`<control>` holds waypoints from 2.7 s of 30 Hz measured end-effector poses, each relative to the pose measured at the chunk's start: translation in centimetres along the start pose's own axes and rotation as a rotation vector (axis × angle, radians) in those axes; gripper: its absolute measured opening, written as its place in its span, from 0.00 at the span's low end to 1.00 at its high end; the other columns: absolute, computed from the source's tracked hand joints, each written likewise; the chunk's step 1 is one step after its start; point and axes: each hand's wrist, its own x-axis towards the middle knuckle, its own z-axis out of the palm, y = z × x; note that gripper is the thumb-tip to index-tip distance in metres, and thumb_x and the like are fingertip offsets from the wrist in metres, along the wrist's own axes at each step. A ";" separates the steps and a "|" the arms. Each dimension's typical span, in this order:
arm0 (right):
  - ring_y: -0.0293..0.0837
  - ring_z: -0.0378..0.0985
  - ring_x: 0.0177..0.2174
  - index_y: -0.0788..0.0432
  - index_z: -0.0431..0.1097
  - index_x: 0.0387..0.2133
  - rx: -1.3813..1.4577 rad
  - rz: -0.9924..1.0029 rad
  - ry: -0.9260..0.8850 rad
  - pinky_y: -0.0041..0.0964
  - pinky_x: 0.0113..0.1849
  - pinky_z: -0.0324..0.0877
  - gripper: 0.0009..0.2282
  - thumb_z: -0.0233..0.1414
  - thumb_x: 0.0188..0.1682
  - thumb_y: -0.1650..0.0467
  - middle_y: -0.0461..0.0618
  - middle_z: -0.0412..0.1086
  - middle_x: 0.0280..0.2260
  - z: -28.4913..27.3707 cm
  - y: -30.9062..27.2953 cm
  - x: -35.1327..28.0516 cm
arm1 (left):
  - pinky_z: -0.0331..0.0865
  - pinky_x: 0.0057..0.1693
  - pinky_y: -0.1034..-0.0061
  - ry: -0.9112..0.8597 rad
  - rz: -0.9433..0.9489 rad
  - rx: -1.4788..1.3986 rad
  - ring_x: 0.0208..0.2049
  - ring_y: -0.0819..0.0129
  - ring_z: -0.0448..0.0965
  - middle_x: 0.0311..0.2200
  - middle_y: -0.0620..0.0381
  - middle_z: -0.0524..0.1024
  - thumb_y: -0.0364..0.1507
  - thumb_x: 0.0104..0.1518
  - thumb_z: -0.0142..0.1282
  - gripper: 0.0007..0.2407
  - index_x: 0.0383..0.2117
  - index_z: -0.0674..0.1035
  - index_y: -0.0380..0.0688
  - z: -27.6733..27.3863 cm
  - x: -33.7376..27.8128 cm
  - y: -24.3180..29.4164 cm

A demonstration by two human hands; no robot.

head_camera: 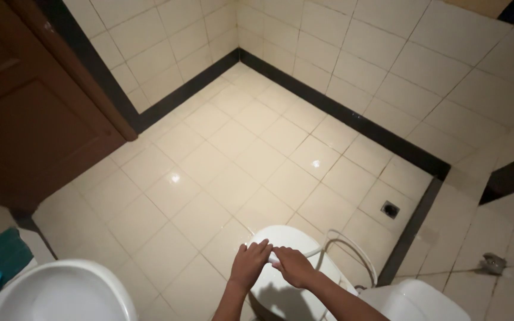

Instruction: The person uses a handheld bidet sprayer to clean the toilet bowl and surrounding floor area. They direct the water stream onto the toilet seat, the bowl interior, and the tiled floor, then rinse the sprayer nozzle itself.

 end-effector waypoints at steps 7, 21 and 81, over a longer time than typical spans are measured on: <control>0.61 0.72 0.43 0.60 0.62 0.52 -0.207 -0.152 -0.069 0.56 0.46 0.65 0.17 0.50 0.55 0.63 0.60 0.70 0.41 -5.6 -0.9 2.5 | 0.67 0.46 0.66 0.112 -0.044 -0.062 0.46 0.64 0.78 0.55 0.56 0.76 0.29 0.57 0.56 0.16 0.53 0.78 0.44 -3.8 2.8 0.0; 0.58 0.72 0.43 0.56 0.66 0.46 -0.220 -0.212 0.207 0.54 0.45 0.63 0.13 0.53 0.52 0.64 0.55 0.72 0.40 -10.6 -1.8 -0.2 | 0.68 0.44 0.68 0.308 0.080 0.033 0.47 0.67 0.78 0.57 0.54 0.76 0.25 0.55 0.54 0.17 0.53 0.78 0.44 -9.4 7.4 2.8; 0.53 0.70 0.46 0.56 0.64 0.54 -0.391 -0.397 -0.043 0.49 0.50 0.62 0.18 0.52 0.52 0.64 0.54 0.71 0.43 -2.5 -10.6 1.0 | 0.67 0.48 0.60 0.199 -0.267 -0.018 0.53 0.56 0.73 0.57 0.48 0.71 0.27 0.50 0.65 0.27 0.59 0.72 0.47 -11.7 -10.3 -2.1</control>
